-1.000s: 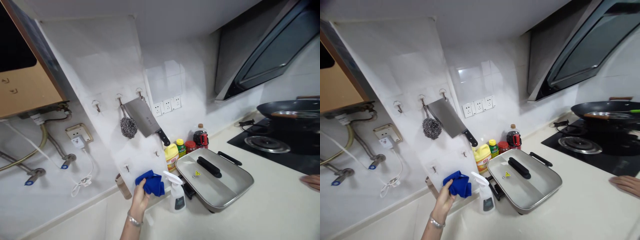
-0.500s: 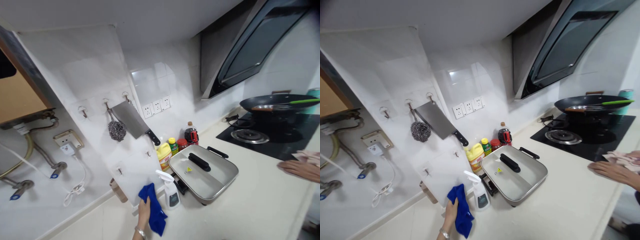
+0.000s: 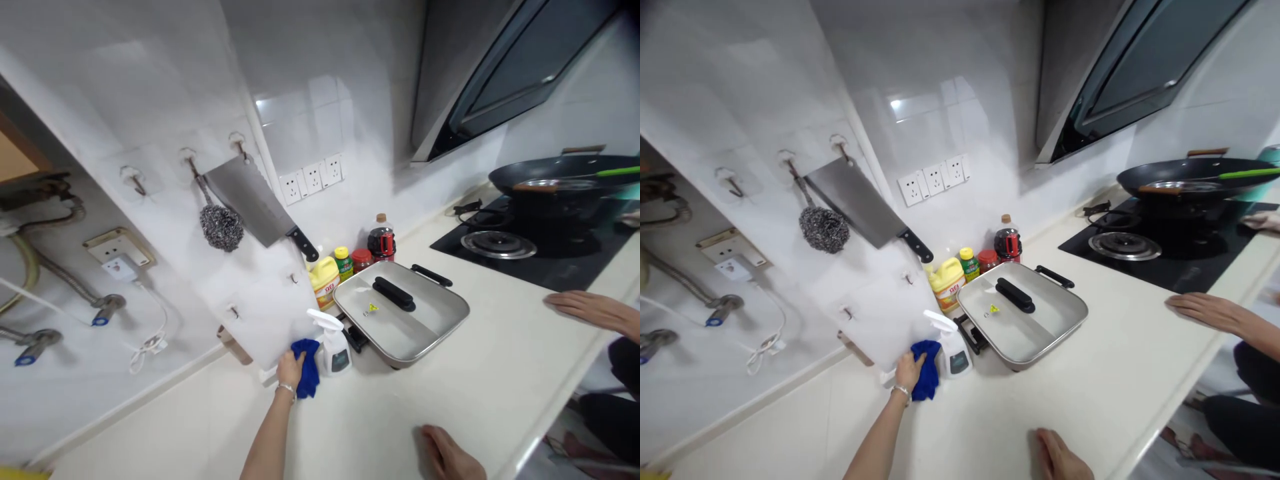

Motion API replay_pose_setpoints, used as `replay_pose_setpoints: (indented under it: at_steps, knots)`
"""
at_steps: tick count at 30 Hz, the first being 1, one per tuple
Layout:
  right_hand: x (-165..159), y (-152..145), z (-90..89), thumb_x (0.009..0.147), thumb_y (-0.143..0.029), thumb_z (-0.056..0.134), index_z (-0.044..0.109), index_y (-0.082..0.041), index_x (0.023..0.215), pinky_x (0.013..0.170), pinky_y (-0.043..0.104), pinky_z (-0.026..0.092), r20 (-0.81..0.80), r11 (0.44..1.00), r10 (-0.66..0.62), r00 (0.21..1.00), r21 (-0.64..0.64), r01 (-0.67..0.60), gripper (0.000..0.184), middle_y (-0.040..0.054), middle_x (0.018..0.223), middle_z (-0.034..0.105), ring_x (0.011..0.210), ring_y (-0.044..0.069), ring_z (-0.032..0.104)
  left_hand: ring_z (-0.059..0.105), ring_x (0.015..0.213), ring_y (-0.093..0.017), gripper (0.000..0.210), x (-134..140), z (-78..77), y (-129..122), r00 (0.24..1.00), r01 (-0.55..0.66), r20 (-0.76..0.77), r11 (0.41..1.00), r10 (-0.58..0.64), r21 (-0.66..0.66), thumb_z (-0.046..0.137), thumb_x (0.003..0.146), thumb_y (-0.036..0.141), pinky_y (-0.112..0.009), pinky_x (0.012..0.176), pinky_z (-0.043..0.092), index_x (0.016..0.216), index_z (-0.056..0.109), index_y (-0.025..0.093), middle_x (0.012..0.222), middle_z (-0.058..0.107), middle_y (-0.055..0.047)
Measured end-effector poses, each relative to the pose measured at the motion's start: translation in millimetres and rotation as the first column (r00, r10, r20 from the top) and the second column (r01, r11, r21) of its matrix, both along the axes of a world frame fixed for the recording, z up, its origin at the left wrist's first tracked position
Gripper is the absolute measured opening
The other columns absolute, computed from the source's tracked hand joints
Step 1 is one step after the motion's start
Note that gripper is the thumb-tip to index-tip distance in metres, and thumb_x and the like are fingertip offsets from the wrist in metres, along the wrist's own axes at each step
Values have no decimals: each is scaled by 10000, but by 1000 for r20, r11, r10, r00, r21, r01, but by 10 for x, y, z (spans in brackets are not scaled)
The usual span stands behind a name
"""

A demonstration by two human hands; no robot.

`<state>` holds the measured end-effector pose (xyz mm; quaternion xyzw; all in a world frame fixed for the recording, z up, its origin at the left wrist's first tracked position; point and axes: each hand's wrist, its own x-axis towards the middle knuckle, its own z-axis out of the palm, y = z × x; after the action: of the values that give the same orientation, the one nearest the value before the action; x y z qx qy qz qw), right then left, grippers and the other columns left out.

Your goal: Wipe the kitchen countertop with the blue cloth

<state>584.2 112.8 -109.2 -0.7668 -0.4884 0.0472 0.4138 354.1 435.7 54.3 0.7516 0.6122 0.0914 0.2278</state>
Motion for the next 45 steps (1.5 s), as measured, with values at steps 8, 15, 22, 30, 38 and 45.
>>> replay_pose_setpoints:
  at_steps: [8, 15, 22, 30, 38, 45]
  knots:
    - [-66, -14, 106, 932, -436, 312, 561, -260, 1055, 546, 290, 515, 25, 997, -15, 1000, -81, 17, 328, 27, 1016, 700, 678, 185, 674, 537, 1272, -282, 496, -809, -184, -705, 962, -8, 271, 993, 39, -117, 536, 909, 414, -406, 1101, 374, 1355, 553, 198, 1307, 638, -119]
    - [-86, -44, 107, 891, -519, 302, 567, -281, 1055, 584, 339, 495, -46, 978, -99, 994, -188, 88, 392, 35, 1111, 680, 733, 221, 669, 689, 872, -309, 888, -1240, -77, -1139, 807, -77, 549, 961, 217, -267, 372, 744, 894, -397, 786, 552, 985, 680, 97, 908, 736, -158]
    - [-929, 280, 763, 843, -653, 505, 427, -237, 1356, 816, 385, 537, -694, 928, 274, 666, 11, -371, 665, 124, 1244, 612, 958, 254, 646, 652, 963, -271, 622, -1240, 434, -1369, 742, 28, 665, 988, 83, -154, 561, 804, 709, -356, 884, 512, 1014, 698, 140, 969, 734, -86]
    - [-1858, 743, 1552, 874, -684, 558, 598, -201, 1231, 1063, 474, 406, -791, 790, 535, 298, 343, -508, 602, 98, 1207, 645, 1169, 316, 556, 658, 862, -225, 363, -1179, 919, -1591, 841, 193, 524, 980, -136, -56, 498, 894, 471, -300, 827, 505, 982, 735, 211, 945, 747, -35]
    - [-1484, 798, 1575, 847, -642, 590, 658, -198, 1033, 834, 399, 491, -742, 783, 500, 447, 167, -599, 486, 47, 927, 682, 876, 262, 612, 598, 770, -204, 291, -1558, 1176, -1444, 863, 28, 504, 996, 18, -84, 489, 847, 441, -298, 761, 468, 750, 632, 207, 782, 678, -15]
    - [-1490, 840, 1599, 825, -667, 588, 672, -176, 976, 849, 411, 492, -779, 676, 454, 433, -15, -737, 519, 53, 894, 674, 897, 269, 624, 449, 488, -121, 461, -1602, 869, -1483, 762, 26, 575, 873, 298, -487, 579, 767, 618, -244, 464, 337, 604, 455, 205, 533, 489, 18]
